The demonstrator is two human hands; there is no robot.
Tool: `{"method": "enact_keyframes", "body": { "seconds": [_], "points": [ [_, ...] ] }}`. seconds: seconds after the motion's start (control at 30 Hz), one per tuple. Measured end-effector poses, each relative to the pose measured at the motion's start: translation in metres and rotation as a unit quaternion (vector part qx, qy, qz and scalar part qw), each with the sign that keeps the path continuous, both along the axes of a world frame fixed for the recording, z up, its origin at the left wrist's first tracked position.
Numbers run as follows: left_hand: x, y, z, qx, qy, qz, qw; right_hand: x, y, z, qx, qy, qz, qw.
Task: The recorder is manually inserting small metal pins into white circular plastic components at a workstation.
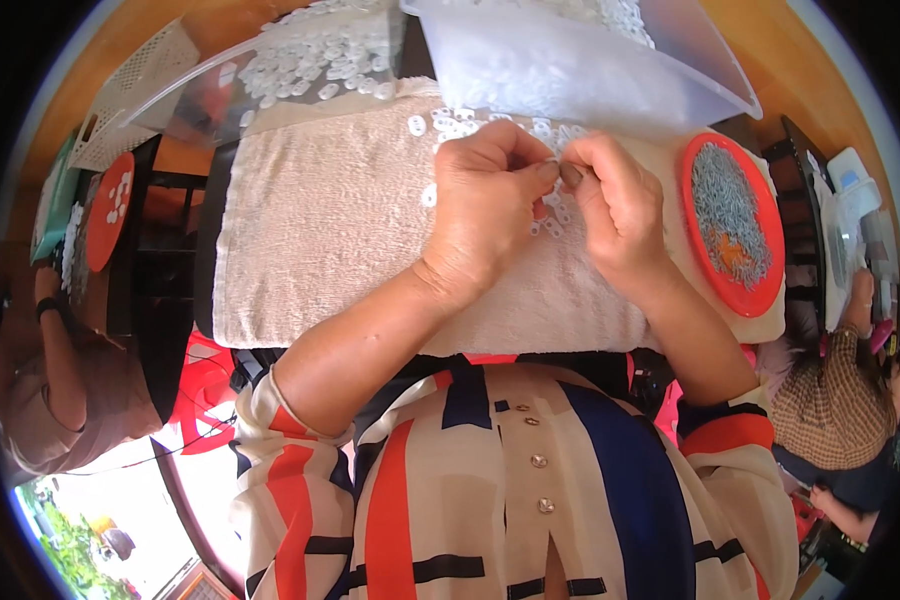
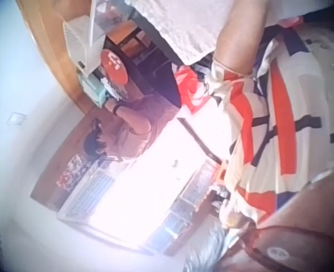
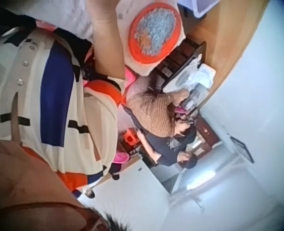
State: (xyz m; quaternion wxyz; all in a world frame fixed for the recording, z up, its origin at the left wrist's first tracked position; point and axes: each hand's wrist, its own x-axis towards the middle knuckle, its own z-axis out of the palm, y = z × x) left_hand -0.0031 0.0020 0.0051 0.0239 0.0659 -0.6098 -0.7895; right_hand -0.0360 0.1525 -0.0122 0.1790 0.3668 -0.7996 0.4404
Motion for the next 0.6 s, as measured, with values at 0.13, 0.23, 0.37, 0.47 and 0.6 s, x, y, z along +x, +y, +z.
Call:
{"method": "enact_keyframes", "body": {
  "seconds": [0.13,0.23,0.37,0.47,0.6],
  "points": [
    [-0.003,-0.002,-0.004,-0.002,0.023,-0.006,1.0,-0.001,0.001,0.003,-0.009,-0.029,0.014,0.999],
    [-0.005,-0.016,0.004,0.042,0.081,0.078,0.993,-0.006,-0.005,0.011,-0.052,-0.072,0.028,0.996],
    [-0.02,-0.061,0.021,0.147,0.221,0.27,0.925,-0.012,-0.027,0.028,0.052,0.023,-0.01,0.998],
    [-0.022,-0.071,0.025,0.181,0.266,0.294,0.9,-0.022,-0.061,0.027,0.228,0.123,-0.041,0.965],
    [-0.018,-0.064,0.029,0.198,0.229,0.292,0.907,-0.029,-0.118,0.014,0.435,0.132,-0.142,0.879]
  ]
}}
